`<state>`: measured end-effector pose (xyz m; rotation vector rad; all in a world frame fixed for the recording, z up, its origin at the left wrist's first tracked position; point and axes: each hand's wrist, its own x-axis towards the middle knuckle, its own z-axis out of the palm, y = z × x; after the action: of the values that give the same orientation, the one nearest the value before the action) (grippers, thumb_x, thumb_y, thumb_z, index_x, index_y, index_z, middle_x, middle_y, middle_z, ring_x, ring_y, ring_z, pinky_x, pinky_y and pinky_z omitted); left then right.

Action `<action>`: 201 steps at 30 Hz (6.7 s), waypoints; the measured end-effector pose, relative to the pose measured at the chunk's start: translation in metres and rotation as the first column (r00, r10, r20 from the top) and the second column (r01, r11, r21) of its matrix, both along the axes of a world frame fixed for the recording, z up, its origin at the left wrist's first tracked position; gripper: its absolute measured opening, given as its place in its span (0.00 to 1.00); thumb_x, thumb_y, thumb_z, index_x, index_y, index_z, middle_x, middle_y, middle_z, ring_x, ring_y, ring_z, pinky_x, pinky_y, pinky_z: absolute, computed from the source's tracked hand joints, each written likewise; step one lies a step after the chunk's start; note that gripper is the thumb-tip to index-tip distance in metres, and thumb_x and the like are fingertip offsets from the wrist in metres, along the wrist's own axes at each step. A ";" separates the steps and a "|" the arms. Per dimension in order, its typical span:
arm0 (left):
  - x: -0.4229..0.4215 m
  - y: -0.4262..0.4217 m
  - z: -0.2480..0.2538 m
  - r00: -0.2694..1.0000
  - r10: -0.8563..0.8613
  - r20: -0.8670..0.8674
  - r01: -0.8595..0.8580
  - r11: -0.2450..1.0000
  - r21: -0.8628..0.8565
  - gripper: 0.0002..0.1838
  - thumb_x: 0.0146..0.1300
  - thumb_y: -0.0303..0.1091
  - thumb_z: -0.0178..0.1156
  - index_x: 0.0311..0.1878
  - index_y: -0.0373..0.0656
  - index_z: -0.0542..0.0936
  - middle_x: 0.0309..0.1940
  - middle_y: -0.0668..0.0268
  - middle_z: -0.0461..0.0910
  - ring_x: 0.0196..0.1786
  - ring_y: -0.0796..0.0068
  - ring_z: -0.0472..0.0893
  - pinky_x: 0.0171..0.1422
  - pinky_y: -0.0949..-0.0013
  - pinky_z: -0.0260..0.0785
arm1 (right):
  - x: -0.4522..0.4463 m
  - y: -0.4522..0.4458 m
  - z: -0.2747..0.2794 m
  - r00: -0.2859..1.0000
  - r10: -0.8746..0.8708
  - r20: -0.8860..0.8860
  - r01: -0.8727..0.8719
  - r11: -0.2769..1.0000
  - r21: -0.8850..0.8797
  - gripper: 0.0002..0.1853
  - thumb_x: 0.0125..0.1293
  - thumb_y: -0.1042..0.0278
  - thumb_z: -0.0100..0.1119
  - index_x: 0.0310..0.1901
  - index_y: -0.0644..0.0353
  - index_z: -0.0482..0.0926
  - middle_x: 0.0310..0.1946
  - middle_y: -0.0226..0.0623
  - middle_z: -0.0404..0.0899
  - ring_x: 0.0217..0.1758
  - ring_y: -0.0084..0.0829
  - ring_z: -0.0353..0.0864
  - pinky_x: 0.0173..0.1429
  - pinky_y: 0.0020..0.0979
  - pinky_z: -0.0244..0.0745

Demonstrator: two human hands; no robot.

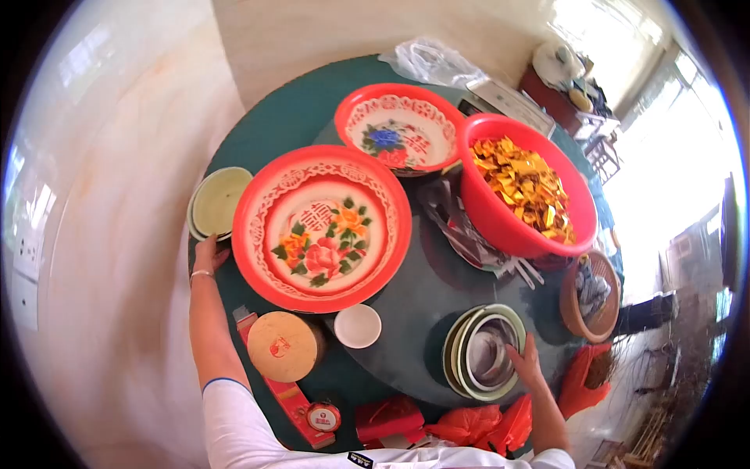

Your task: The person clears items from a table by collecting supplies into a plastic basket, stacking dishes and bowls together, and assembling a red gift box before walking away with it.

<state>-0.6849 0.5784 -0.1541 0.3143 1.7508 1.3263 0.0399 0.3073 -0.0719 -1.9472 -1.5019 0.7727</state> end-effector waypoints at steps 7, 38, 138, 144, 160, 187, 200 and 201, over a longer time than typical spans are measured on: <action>-0.032 0.015 -0.047 0.944 -0.061 0.323 -0.037 0.957 0.287 0.16 0.72 0.31 0.43 0.58 0.33 0.67 0.50 0.51 0.75 0.47 0.54 0.80 0.46 0.53 0.79 | 0.010 -0.002 -0.013 0.999 -0.038 0.031 0.039 0.999 -0.019 0.25 0.58 0.65 0.63 0.52 0.68 0.66 0.44 0.54 0.78 0.50 0.46 0.79 0.52 0.38 0.71; 0.148 -0.417 0.239 0.977 0.086 -0.194 0.020 0.874 0.486 0.16 0.65 0.40 0.56 0.49 0.40 0.72 0.46 0.60 0.76 0.45 0.64 0.80 0.48 0.61 0.76 | 0.031 0.018 0.012 0.932 0.038 0.361 -0.088 0.988 0.124 0.17 0.60 0.69 0.57 0.48 0.62 0.65 0.30 0.58 0.79 0.36 0.60 0.78 0.40 0.54 0.71; 0.431 -0.523 0.146 0.931 -0.194 0.310 0.060 0.917 0.394 0.34 0.46 0.16 0.49 0.62 0.38 0.65 0.53 0.59 0.74 0.54 0.63 0.76 0.59 0.62 0.71 | 0.023 0.035 -0.018 0.775 0.209 0.596 -0.208 0.976 -0.071 0.11 0.63 0.64 0.51 0.43 0.62 0.69 0.34 0.54 0.81 0.41 0.53 0.82 0.44 0.50 0.76; 0.429 -0.507 0.137 0.927 -0.264 0.267 0.120 0.881 0.458 0.35 0.46 0.16 0.48 0.63 0.39 0.64 0.54 0.60 0.73 0.54 0.64 0.76 0.58 0.64 0.71 | 0.018 0.023 0.057 0.770 0.179 0.613 -0.328 0.934 0.140 0.10 0.67 0.63 0.43 0.41 0.60 0.63 0.28 0.57 0.80 0.31 0.58 0.81 0.37 0.56 0.74; 0.439 -0.491 0.130 0.908 -0.247 0.338 0.097 0.910 0.403 0.23 0.70 0.38 0.48 0.66 0.44 0.62 0.59 0.62 0.71 0.59 0.66 0.75 0.61 0.63 0.71 | -0.048 -0.097 0.128 0.904 0.424 -0.047 -0.352 0.803 0.481 0.11 0.59 0.66 0.61 0.36 0.65 0.73 0.22 0.50 0.75 0.23 0.45 0.78 0.28 0.38 0.71; 0.408 -0.533 0.161 0.962 -0.201 0.187 0.117 0.917 0.381 0.33 0.50 0.19 0.53 0.64 0.37 0.62 0.55 0.57 0.73 0.56 0.66 0.76 0.59 0.66 0.69 | 0.015 -0.019 -0.037 0.953 0.034 0.301 -0.045 0.999 0.030 0.28 0.54 0.64 0.64 0.53 0.68 0.65 0.37 0.57 0.77 0.39 0.54 0.78 0.41 0.49 0.72; 0.459 -0.382 0.139 0.894 -0.394 0.214 0.296 0.876 0.380 0.29 0.49 0.20 0.53 0.57 0.41 0.61 0.47 0.57 0.73 0.47 0.63 0.80 0.48 0.62 0.78 | 0.096 -0.041 0.056 0.935 -0.287 0.210 0.185 0.896 0.404 0.10 0.60 0.75 0.49 0.42 0.64 0.61 0.30 0.61 0.76 0.36 0.61 0.77 0.37 0.53 0.68; 0.467 -0.370 0.134 0.887 -0.406 0.222 0.311 0.879 0.362 0.29 0.49 0.21 0.53 0.58 0.42 0.61 0.47 0.56 0.74 0.45 0.62 0.81 0.44 0.61 0.81 | 0.106 -0.047 0.062 0.927 -0.312 0.208 0.202 0.884 0.422 0.11 0.61 0.75 0.49 0.42 0.64 0.61 0.30 0.61 0.76 0.36 0.61 0.77 0.37 0.53 0.68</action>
<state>-0.2176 0.2083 -0.0197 0.5682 1.1581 1.2960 0.1458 0.2605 -0.0096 -1.9333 -1.3730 0.0720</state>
